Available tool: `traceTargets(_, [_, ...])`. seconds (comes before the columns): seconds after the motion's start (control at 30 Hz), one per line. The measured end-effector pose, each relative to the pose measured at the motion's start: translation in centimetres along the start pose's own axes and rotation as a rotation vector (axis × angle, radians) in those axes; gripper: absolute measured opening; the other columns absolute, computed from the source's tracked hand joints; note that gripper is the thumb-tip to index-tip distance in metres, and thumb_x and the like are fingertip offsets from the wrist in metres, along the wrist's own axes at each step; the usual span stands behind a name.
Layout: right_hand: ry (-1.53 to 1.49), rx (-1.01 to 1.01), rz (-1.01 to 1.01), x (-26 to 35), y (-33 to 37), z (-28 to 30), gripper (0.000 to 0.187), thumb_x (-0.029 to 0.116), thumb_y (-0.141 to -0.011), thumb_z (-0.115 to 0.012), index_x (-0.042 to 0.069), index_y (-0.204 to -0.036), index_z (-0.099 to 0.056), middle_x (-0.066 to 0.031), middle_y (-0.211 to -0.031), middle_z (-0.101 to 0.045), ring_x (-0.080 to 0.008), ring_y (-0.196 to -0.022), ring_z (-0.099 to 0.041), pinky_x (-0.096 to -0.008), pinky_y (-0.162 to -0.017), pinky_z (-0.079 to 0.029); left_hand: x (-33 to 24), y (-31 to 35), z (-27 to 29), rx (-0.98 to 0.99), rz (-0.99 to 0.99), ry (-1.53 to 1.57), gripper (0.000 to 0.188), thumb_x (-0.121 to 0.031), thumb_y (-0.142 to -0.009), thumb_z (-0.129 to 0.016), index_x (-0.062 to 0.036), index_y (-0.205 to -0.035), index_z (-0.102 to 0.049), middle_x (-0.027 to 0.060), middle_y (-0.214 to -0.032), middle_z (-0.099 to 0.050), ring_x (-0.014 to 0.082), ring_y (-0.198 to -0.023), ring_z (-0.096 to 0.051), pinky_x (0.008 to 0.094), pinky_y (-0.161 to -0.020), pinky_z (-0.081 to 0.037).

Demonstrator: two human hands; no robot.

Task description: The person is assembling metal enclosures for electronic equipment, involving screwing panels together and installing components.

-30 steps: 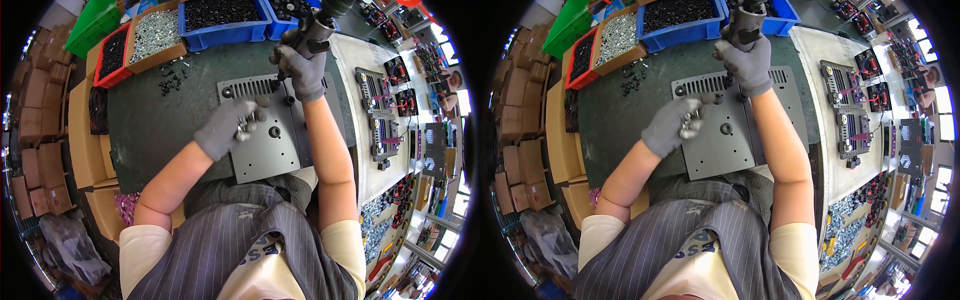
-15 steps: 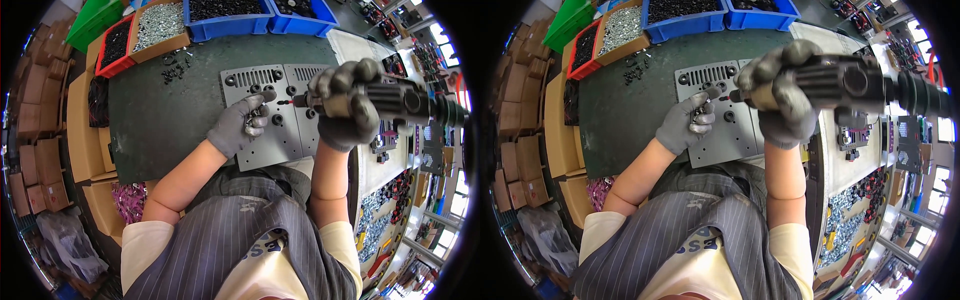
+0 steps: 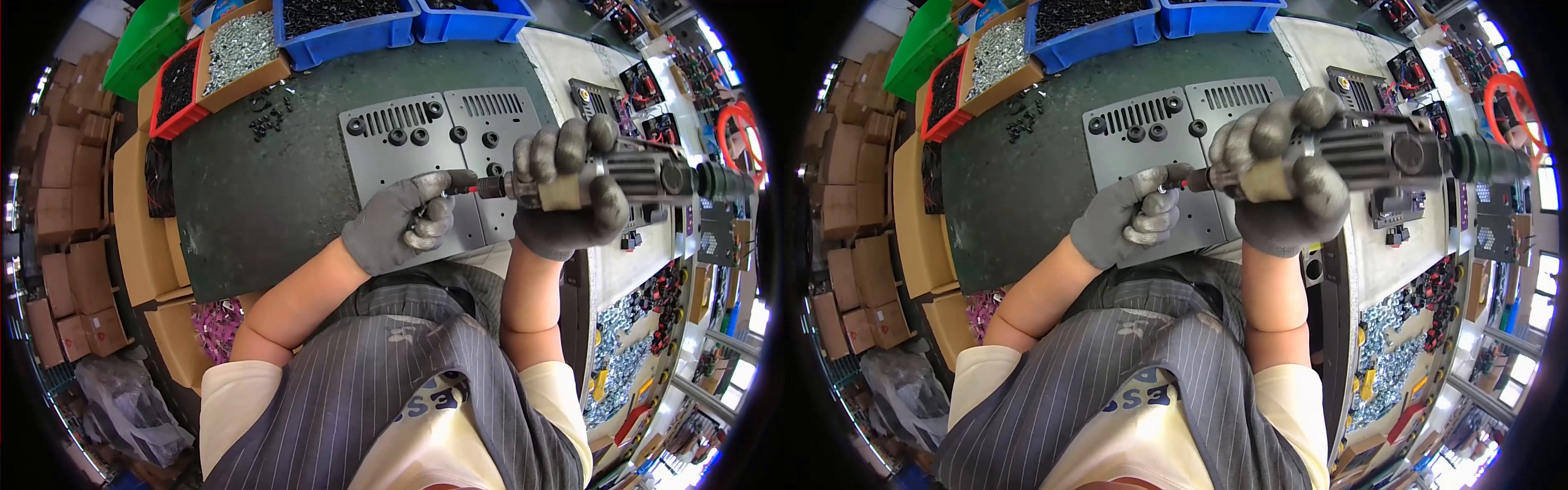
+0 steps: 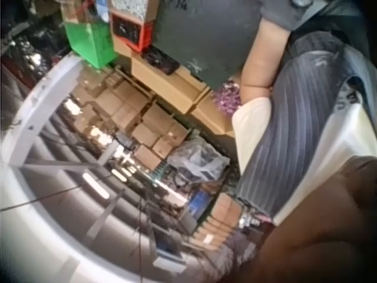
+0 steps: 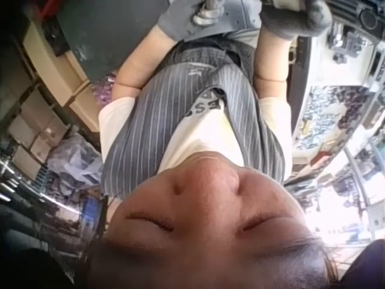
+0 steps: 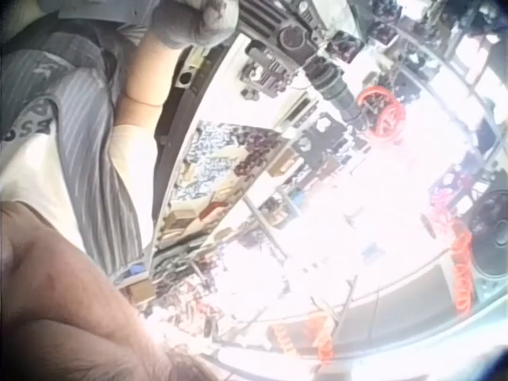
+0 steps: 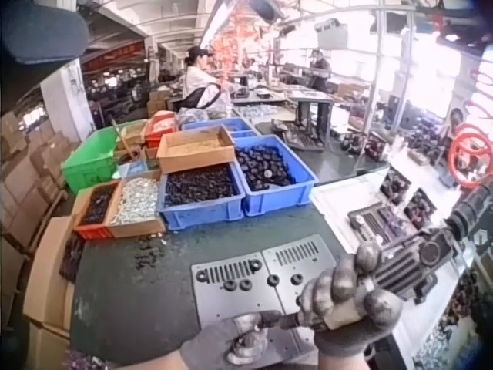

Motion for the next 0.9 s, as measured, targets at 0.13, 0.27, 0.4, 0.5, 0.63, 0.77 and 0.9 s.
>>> traceTargets(0.13, [0.051,-0.312,0.066,1.6,0.1,3.9,0.037,0.025,-0.079,-0.056,0.005,-0.11,-0.05,-0.0073,-0.083,-0.05,-0.0187,-0.071,-0.045,-0.0335,-0.066,-0.037,-2.0,-1.0,0.1,-0.182,0.048,-0.582,0.033,-0.027,-0.096,-0.045,-0.0011,-0.114,-0.054,0.0016,-0.071,-0.054,0.0059,-0.057,-0.046,0.0178,-0.044,-0.038])
traceTargets(0.27, [0.161,-0.379,0.104,3.1,-0.7,7.3,0.034,0.022,-0.078,-0.056,0.006,-0.108,-0.053,-0.0086,-0.083,-0.053,-0.0208,-0.074,-0.049,-0.0372,-0.071,-0.04,-7.7,-3.5,-1.1,-0.333,-0.305,-1.561,0.035,-0.033,-0.084,-0.062,-0.0043,-0.105,-0.064,0.0056,-0.088,-0.064,0.0166,-0.075,-0.06,0.0301,-0.066,-0.048])
traceTargets(0.4, [0.343,-0.467,0.098,2.8,-1.8,8.9,0.036,0.012,-0.078,-0.053,0.0,-0.111,-0.044,-0.0115,-0.078,-0.055,-0.0241,-0.072,-0.055,-0.0394,-0.071,-0.046,-8.4,-6.5,-2.8,-0.417,-0.327,-2.305,0.033,-0.03,-0.078,-0.064,-0.013,-0.107,-0.065,0.0117,-0.1,-0.064,0.0294,-0.093,-0.06,0.039,-0.079,-0.047])
traceTargets(0.5, [0.451,-0.419,0.095,1.7,-3.3,9.5,0.034,0.01,-0.077,-0.054,-0.003,-0.108,-0.045,-0.0138,-0.077,-0.055,-0.024,-0.065,-0.056,-0.0373,-0.064,-0.05,-9.8,-8.1,-2.0,-0.528,-0.242,-2.368,0.028,-0.03,-0.08,-0.063,-0.0183,-0.105,-0.066,0.0092,-0.096,-0.064,0.0283,-0.089,-0.061,0.0394,-0.077,-0.048])
traceTargets(0.63, [0.532,-0.372,0.139,0.5,-5.8,8.9,0.03,0.004,-0.076,-0.057,-0.004,-0.104,-0.047,-0.0151,-0.074,-0.058,-0.0251,-0.059,-0.06,-0.032,-0.055,-0.05,-11.6,-8.8,-1.7,-0.618,-0.279,-2.209,0.026,-0.031,-0.081,-0.061,-0.0176,-0.104,-0.066,0.0087,-0.095,-0.064,0.0281,-0.088,-0.061,0.0397,-0.076,-0.048])
traceTargets(0.77, [0.577,-0.345,0.055,-2.0,-7.6,8.9,0.028,0.002,-0.075,-0.059,-0.004,-0.1,-0.048,-0.013,-0.073,-0.058,-0.022,-0.06,-0.062,-0.0294,-0.051,-0.048,-10.4,-9.9,-1.1,-0.552,-0.255,-2.298,0.028,-0.035,-0.082,-0.061,-0.0171,-0.102,-0.065,0.008,-0.094,-0.065,0.0276,-0.088,-0.062,0.0406,-0.076,-0.049])
traceTargets(0.9, [0.72,-0.312,-0.099,-4.8,-8.2,8.9,0.025,0.004,-0.073,-0.063,0.0,-0.095,-0.052,-0.0076,-0.065,-0.058,-0.0133,-0.05,-0.057,-0.0246,-0.045,-0.045,-10.3,-9.9,-1.0,-0.597,-0.283,-2.323,0.029,-0.037,-0.08,-0.062,-0.0169,-0.101,-0.066,0.0082,-0.093,-0.065,0.029,-0.087,-0.062,0.0415,-0.075,-0.049])
Point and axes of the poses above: each hand's wrist, its own y-axis away from the middle knuckle, its own z-axis out of the back of the hand, x = y × z, the point moved 7 cm from there along -y, towards the middle knuckle
